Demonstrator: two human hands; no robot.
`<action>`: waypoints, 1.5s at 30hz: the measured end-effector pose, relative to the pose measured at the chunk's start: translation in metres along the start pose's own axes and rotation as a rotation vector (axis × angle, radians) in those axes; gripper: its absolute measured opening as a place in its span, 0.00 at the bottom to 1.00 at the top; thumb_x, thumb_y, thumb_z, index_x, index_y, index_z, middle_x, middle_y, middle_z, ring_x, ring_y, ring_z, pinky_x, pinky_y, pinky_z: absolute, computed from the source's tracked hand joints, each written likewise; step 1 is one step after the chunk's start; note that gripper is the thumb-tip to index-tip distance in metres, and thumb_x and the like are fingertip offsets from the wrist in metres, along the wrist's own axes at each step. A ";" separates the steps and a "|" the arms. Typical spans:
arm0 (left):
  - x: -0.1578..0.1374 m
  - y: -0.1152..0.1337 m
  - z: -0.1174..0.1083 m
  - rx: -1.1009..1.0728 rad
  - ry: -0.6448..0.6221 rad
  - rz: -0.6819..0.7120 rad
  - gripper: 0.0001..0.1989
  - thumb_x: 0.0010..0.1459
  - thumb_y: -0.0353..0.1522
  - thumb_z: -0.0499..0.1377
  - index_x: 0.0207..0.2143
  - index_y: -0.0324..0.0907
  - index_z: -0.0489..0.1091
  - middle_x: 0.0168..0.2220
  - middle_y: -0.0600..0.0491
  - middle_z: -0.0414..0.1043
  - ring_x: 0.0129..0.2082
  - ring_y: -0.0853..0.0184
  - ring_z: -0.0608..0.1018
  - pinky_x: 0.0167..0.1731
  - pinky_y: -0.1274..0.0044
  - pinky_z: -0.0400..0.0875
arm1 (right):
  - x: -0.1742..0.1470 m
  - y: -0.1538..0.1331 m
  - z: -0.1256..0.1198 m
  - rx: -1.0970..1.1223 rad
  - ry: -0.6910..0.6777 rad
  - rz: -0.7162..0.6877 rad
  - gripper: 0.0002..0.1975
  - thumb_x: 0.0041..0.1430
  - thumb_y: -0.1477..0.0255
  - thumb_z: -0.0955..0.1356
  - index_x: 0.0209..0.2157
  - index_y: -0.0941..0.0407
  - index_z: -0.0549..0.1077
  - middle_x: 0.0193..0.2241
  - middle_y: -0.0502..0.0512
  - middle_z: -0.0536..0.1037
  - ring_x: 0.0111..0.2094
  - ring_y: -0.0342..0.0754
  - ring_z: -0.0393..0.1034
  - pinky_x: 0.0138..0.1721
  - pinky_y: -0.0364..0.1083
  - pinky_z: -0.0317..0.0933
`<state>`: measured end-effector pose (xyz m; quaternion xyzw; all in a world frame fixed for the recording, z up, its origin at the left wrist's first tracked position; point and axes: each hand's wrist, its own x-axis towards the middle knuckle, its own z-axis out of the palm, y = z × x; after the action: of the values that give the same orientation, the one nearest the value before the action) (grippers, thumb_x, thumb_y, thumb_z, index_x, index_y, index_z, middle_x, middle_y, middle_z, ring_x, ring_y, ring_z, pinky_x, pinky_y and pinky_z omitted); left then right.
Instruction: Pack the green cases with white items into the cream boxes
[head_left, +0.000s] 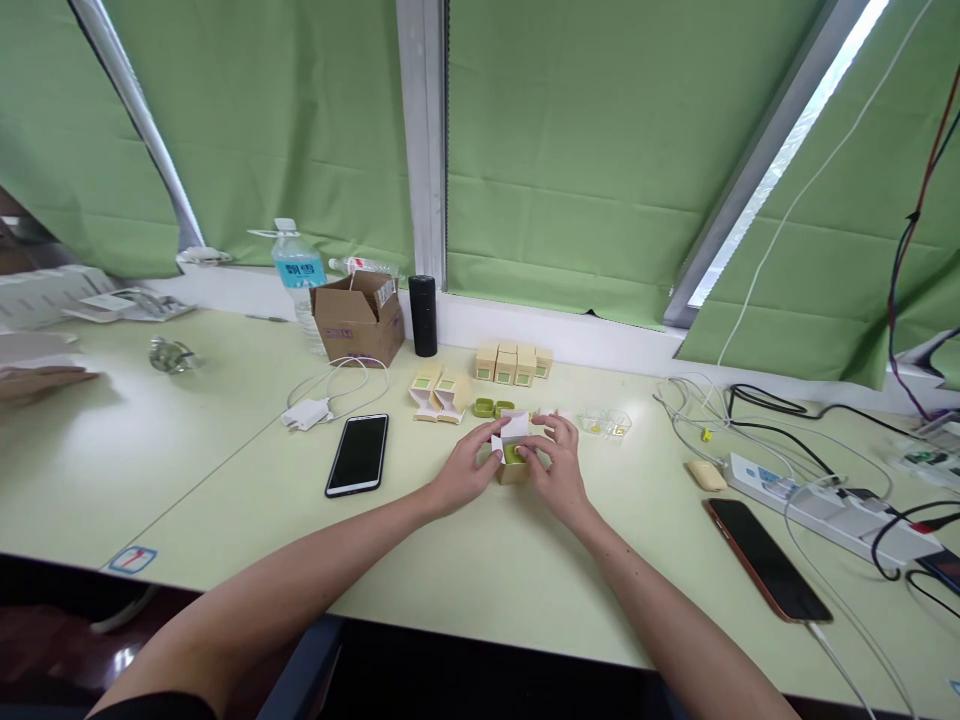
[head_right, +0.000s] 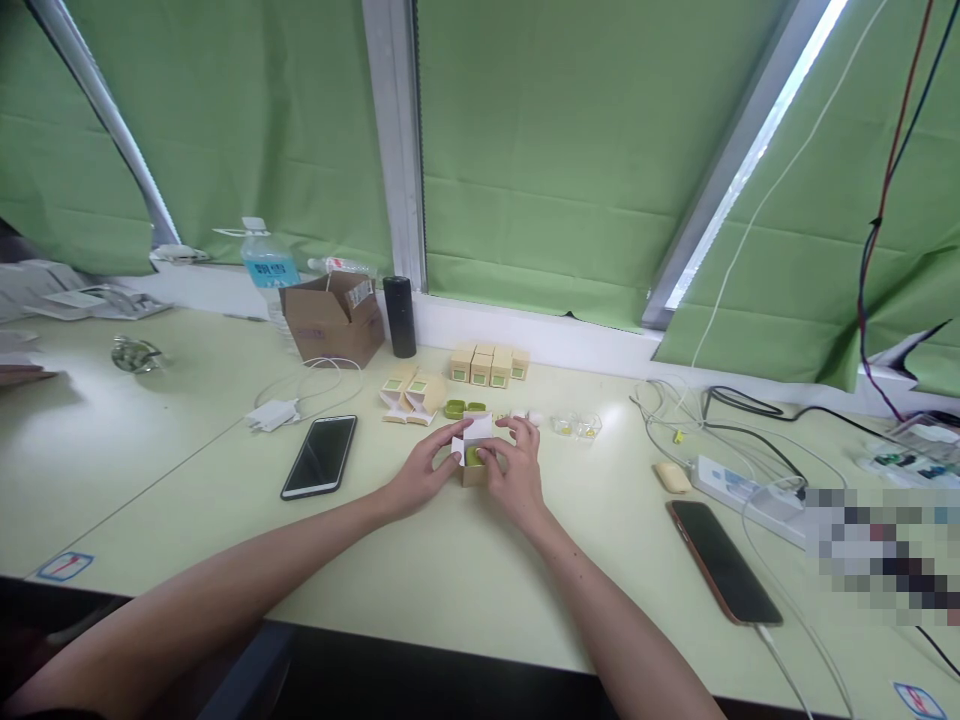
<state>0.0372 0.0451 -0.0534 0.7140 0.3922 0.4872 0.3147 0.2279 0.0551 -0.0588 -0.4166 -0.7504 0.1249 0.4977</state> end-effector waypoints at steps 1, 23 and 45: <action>0.000 0.000 0.000 -0.006 0.003 0.000 0.26 0.65 0.32 0.56 0.65 0.46 0.67 0.65 0.47 0.69 0.67 0.56 0.70 0.68 0.62 0.63 | 0.000 0.000 0.000 0.001 -0.001 -0.008 0.09 0.66 0.70 0.67 0.35 0.48 0.81 0.53 0.60 0.71 0.63 0.62 0.54 0.58 0.68 0.65; 0.004 -0.007 0.002 -0.176 0.005 -0.081 0.20 0.66 0.41 0.57 0.57 0.44 0.65 0.50 0.45 0.74 0.49 0.59 0.76 0.55 0.65 0.70 | 0.007 -0.002 -0.008 0.171 0.174 0.185 0.07 0.61 0.65 0.68 0.32 0.52 0.75 0.35 0.56 0.78 0.39 0.52 0.72 0.35 0.50 0.70; 0.008 -0.004 0.006 -0.129 -0.029 -0.052 0.05 0.63 0.34 0.57 0.41 0.44 0.66 0.43 0.51 0.71 0.47 0.63 0.73 0.51 0.70 0.67 | 0.003 -0.009 -0.002 0.133 0.011 0.118 0.13 0.55 0.75 0.65 0.43 0.52 0.73 0.40 0.56 0.74 0.41 0.52 0.70 0.35 0.48 0.66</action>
<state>0.0440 0.0541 -0.0554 0.6886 0.3738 0.4929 0.3784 0.2246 0.0511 -0.0504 -0.4269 -0.7119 0.2011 0.5202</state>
